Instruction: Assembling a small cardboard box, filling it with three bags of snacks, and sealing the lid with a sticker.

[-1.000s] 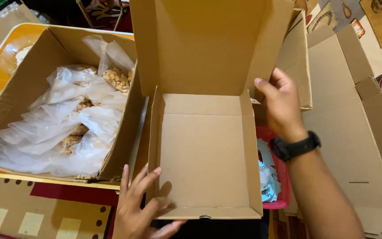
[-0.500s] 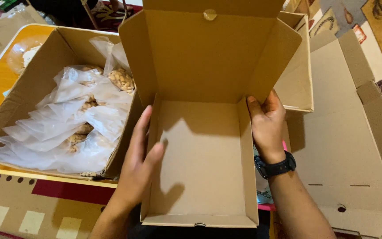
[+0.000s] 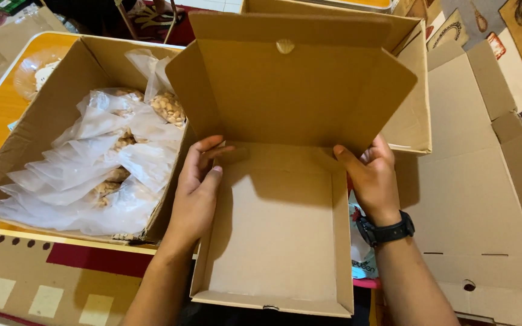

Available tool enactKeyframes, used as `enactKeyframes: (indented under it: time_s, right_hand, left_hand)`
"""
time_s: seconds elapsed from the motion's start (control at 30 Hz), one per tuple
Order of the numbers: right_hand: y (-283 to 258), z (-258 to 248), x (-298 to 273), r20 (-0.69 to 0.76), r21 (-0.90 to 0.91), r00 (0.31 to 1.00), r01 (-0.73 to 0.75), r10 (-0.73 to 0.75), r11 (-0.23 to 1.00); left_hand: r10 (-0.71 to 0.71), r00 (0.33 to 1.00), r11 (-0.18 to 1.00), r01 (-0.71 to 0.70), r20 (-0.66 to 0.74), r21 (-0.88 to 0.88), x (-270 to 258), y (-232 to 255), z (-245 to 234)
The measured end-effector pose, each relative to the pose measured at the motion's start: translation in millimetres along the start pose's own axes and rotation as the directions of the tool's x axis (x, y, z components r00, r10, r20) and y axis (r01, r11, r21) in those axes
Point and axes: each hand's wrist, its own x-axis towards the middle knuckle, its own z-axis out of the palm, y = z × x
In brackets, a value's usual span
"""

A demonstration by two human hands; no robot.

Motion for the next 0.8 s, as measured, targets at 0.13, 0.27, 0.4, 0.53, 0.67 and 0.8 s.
enactKeyframes:
  time_s: [0.13, 0.27, 0.4, 0.53, 0.67, 0.8]
  right_hand:
    - [-12, -2, -8, -0.02, -0.172, 0.996, -0.084, 0.082, 0.981]
    - [-24, 2, -16, -0.121, -0.304, 0.955, -0.296, 0.272, 0.905]
    - [-35, 11, -24, -0.214, -0.384, 0.891, -0.453, 0.4, 0.804]
    - [-34, 18, -22, -0.166, -0.398, 0.849, -0.523, 0.502, 0.754]
    - [-31, 21, -31, -0.172, -0.352, 0.833, -0.55, 0.525, 0.758]
    - [-45, 32, -20, -0.189, -0.304, 0.811, -0.585, 0.554, 0.752]
  left_hand:
    - [-0.026, 0.999, 0.999, 0.027, -0.038, 0.018, 3, -9, 2]
    - [-0.089, 0.991, 0.996, 0.087, -0.101, -0.023, 2, -17, 5]
    - [-0.078, 0.986, 0.989, 0.057, -0.15, -0.139, 2, -19, 8]
    - [-0.125, 0.959, 0.978, 0.077, -0.254, -0.192, 0, -32, 12]
    - [-0.116, 0.96, 0.979, 0.068, -0.254, -0.191, -8, -9, 21]
    - [-0.085, 0.963, 0.995, 0.067, -0.257, -0.075, -4, -20, 14]
